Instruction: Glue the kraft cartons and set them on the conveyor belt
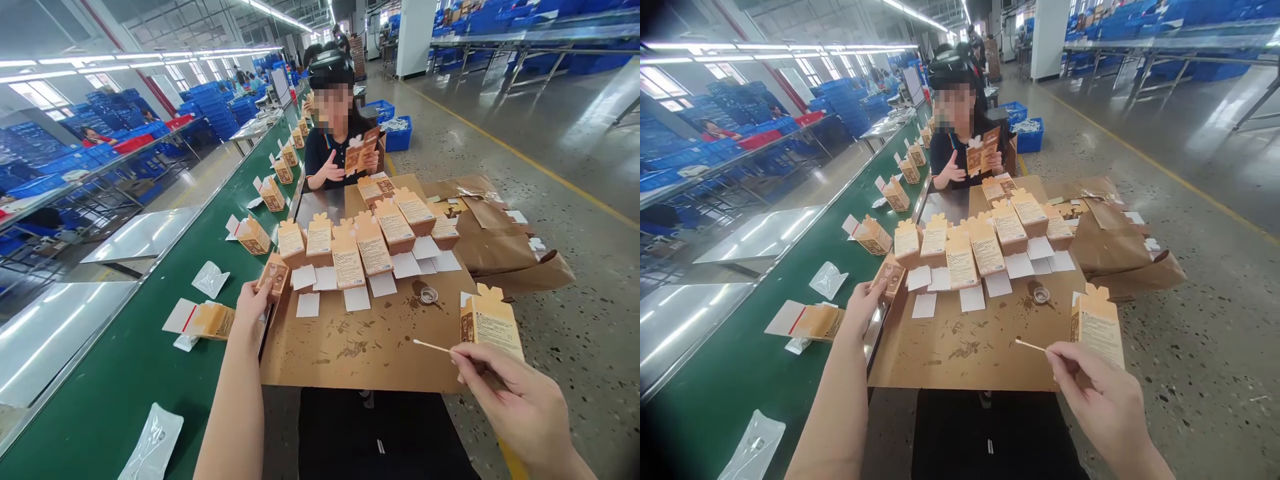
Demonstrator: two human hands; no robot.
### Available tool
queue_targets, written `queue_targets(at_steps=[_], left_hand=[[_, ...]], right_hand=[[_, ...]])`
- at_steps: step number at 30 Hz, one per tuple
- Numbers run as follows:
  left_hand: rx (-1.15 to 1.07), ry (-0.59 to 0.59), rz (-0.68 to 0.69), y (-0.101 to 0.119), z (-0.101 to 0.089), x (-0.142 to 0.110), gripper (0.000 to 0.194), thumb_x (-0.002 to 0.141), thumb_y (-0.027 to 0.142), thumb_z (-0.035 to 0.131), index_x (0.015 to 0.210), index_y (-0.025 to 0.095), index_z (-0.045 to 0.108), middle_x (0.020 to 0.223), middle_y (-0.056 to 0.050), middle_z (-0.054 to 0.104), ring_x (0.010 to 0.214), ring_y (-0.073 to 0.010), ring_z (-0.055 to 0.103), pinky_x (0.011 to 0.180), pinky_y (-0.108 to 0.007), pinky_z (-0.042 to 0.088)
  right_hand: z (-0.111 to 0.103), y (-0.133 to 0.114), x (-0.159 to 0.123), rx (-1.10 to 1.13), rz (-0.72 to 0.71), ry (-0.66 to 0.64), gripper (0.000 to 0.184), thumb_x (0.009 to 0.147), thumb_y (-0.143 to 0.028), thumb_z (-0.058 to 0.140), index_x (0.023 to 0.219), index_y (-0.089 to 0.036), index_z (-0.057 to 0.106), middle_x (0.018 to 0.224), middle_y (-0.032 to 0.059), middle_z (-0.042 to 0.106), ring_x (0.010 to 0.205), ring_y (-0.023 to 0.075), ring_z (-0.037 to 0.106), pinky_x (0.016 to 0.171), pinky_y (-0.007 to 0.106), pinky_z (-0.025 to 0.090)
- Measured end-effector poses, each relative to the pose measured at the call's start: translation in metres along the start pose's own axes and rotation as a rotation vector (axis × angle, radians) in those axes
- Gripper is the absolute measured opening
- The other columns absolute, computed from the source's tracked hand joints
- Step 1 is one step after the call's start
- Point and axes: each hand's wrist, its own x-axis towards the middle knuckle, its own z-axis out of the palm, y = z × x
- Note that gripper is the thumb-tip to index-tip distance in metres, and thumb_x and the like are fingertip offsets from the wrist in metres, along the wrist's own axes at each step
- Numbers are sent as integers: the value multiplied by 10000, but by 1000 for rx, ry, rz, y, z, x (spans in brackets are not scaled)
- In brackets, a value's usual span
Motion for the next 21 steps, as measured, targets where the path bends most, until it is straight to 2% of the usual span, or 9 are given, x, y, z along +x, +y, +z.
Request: queue_targets(at_steps=[4, 6, 8, 10, 12, 14, 17, 19, 21], left_hand=[[-257, 32, -56, -28, -33, -39, 951, 742, 434, 1000, 1573, 214, 595, 1370, -168, 808, 1169, -314, 840, 1099, -503, 676], [-415, -66, -90, -49, -45, -66, 1017, 634, 519, 1075, 1510, 196, 673, 1370, -190, 822, 1172, -366, 846, 1077, -524, 690], [-568, -224, -161, -72, -51, -95, 1012, 575, 625, 1097, 1419, 186, 755, 1345, -216, 848, 1186, -445, 849, 1048, -568, 707], [-718, -350, -252, -95, -50, -124, 1050, 560, 699, 1087, 1444, 223, 781, 1328, -218, 869, 1234, -515, 839, 1069, -642, 703], [-852, -405, -292, -111, -41, -147, 1076, 604, 741, 1054, 1537, 293, 761, 1353, -198, 876, 1319, -543, 812, 1141, -705, 667], [-958, -399, -295, -118, -30, -163, 1092, 612, 772, 1034, 1575, 343, 749, 1385, -179, 872, 1338, -549, 804, 1166, -738, 648], [-1060, -375, -307, -113, -17, -172, 1118, 599, 881, 970, 1571, 370, 763, 1444, -168, 849, 1300, -561, 811, 1129, -776, 659], [-1089, -360, -341, -106, -16, -172, 1068, 712, 958, 835, 1605, 378, 748, 1487, -165, 829, 1319, -564, 799, 1150, -822, 629], [-1081, -357, -343, -103, -19, -171, 985, 858, 940, 707, 1678, 395, 692, 1547, -159, 800, 1387, -564, 766, 1202, -874, 565]], right_hand=[[-11, 16, 23, -122, -53, 31, 188, 1065, -302, 743, 895, -305, 823, 772, -27, 862, 575, 153, 780, 611, 247, 640], [-13, 27, 39, -202, -40, -18, 220, 1080, -315, 698, 905, -287, 829, 800, 14, 868, 631, 177, 789, 644, 284, 639], [-10, 40, 54, -252, -2, -123, 267, 1088, -340, 640, 914, -276, 831, 826, 45, 868, 669, 202, 786, 663, 322, 634], [-3, 54, 69, -284, 36, -256, 299, 1087, -340, 588, 907, -273, 818, 867, 65, 874, 726, 226, 793, 695, 350, 625], [6, 67, 80, -312, 59, -365, 291, 1069, -310, 575, 882, -270, 794, 883, 73, 873, 769, 244, 796, 718, 362, 604], [16, 78, 87, -339, 65, -440, 275, 1049, -271, 581, 844, -268, 765, 852, 65, 856, 771, 247, 787, 706, 353, 566], [27, 89, 93, -397, 61, -556, 301, 1051, -234, 569, 797, -268, 728, 815, 55, 835, 753, 239, 768, 683, 335, 512], [33, 93, 94, -434, 59, -622, 329, 1054, -215, 545, 776, -264, 712, 825, 63, 840, 749, 233, 760, 676, 331, 499], [35, 95, 94, -444, 55, -644, 332, 1052, -211, 535, 777, -261, 714, 850, 72, 852, 765, 231, 764, 684, 328, 507]])
